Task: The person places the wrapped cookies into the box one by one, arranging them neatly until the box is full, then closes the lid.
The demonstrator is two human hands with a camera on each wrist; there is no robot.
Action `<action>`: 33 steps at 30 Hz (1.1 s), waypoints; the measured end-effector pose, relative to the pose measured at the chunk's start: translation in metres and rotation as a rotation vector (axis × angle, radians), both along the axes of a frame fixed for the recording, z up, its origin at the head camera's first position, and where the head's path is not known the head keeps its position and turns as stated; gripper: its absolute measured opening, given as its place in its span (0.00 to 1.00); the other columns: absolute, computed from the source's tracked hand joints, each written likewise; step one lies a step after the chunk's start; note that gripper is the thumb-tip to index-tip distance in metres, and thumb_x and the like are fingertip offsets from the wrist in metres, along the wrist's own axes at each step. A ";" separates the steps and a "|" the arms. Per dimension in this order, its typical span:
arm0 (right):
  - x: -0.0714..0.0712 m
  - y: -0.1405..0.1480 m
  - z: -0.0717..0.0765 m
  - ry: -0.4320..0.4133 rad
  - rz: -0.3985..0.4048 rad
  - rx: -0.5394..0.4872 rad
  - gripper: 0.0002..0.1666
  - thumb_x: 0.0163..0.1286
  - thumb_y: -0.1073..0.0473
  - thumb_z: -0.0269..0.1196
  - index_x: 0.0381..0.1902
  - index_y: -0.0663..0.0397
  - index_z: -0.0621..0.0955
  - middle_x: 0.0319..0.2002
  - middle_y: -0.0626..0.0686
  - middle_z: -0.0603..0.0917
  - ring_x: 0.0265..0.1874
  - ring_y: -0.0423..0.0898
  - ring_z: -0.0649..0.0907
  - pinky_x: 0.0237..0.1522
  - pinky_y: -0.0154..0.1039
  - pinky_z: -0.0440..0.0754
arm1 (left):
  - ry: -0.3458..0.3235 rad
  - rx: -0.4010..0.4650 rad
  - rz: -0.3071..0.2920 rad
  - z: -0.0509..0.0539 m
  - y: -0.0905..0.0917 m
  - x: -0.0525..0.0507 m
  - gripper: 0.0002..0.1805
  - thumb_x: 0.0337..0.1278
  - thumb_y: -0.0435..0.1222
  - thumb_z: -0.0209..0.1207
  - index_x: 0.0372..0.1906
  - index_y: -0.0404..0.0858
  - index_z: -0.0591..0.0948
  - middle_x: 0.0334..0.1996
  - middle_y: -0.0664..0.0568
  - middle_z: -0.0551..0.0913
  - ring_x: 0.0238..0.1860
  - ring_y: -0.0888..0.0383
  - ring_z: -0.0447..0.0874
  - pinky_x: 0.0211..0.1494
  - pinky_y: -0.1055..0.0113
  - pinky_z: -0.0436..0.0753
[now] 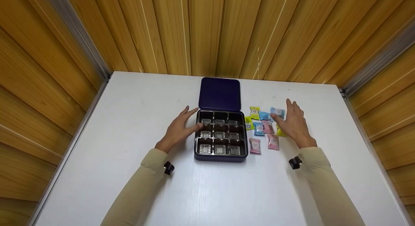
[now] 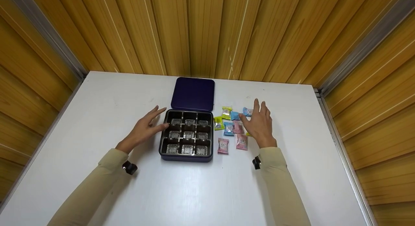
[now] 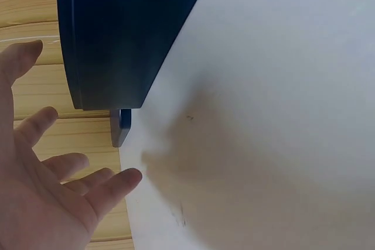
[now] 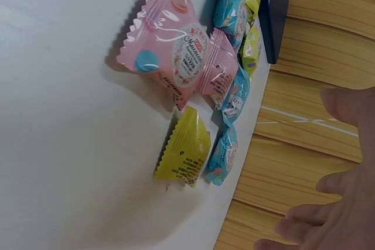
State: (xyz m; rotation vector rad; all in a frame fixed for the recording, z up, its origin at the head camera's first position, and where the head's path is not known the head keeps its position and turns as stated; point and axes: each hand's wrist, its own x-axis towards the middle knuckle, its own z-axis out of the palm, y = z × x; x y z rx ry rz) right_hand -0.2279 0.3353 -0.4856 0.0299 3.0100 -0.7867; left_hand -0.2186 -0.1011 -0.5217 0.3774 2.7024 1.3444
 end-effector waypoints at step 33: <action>0.021 0.005 -0.027 -0.072 -0.059 0.023 0.32 0.73 0.58 0.69 0.64 0.78 0.74 0.56 0.77 0.73 0.46 0.65 0.78 0.55 0.64 0.80 | -0.249 0.427 -0.016 -0.013 0.005 0.006 0.35 0.67 0.33 0.67 0.79 0.46 0.74 0.76 0.43 0.71 0.59 0.40 0.86 0.39 0.51 0.92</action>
